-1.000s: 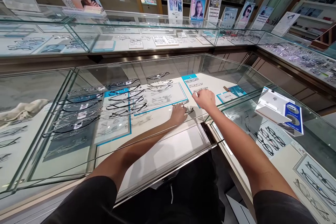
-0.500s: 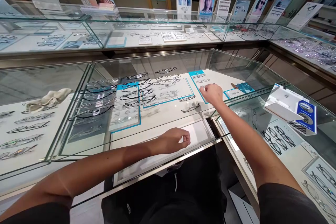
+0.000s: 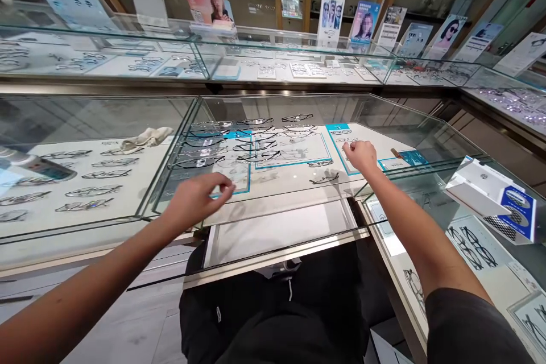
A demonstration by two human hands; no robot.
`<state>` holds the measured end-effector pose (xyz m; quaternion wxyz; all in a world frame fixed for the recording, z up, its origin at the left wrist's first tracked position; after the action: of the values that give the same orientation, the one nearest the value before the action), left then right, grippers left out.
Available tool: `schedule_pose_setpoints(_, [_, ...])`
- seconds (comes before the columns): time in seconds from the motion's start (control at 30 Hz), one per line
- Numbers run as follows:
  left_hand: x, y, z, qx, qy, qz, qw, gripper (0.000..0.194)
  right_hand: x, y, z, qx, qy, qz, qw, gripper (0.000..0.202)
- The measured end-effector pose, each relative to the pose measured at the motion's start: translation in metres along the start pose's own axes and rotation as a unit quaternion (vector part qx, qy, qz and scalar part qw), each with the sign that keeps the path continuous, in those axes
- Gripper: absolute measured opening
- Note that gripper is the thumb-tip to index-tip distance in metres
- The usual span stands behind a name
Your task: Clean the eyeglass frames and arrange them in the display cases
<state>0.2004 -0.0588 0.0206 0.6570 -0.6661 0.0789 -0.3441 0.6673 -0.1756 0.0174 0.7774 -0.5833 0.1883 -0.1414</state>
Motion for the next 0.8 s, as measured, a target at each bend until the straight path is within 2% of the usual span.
schedule_pose_setpoints(0.1, [-0.061,-0.012,-0.003,0.032,-0.127,0.068,0.989,0.03,-0.034,-0.006,0.024,0.01,-0.062,0.003,0.998,0.042])
schedule_pose_setpoints(0.2, [-0.091,-0.016,-0.009,0.037,-0.212,0.097,0.972,0.032,-0.082,-0.012,0.055,0.017,-0.135,0.01,0.991,0.03])
schedule_pose_setpoints(0.33, [-0.094,-0.016,-0.01,0.055,-0.229,0.099,0.967,0.031,-0.14,-0.004,0.088,-0.018,-0.204,0.015,0.979,0.023])
schedule_pose_setpoints(0.43, [-0.092,-0.015,-0.01,0.063,-0.225,0.072,0.97,0.031,-0.165,0.011,0.102,-0.063,-0.215,0.005,0.975,0.017])
schedule_pose_setpoints(0.6, [-0.093,-0.015,-0.012,0.068,-0.214,0.03,0.974,0.032,-0.175,0.027,0.115,-0.109,-0.205,-0.026,0.972,0.013])
schedule_pose_setpoints(0.8, [-0.094,-0.015,-0.012,0.087,-0.211,0.022,0.973,0.031,-0.169,0.023,0.117,-0.13,-0.21,-0.042,0.968,0.009])
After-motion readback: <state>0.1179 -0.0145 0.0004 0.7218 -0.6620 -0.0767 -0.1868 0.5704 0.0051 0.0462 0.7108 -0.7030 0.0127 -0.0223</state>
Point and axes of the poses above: each hand's wrist, its own z-axis towards the middle knuckle, its own y-axis out of the palm, x = y × z, the point moved 7 cm from there along z, towards the middle knuckle, and after that the axes turned 9 degrees about -y, right-handed, at the moved point
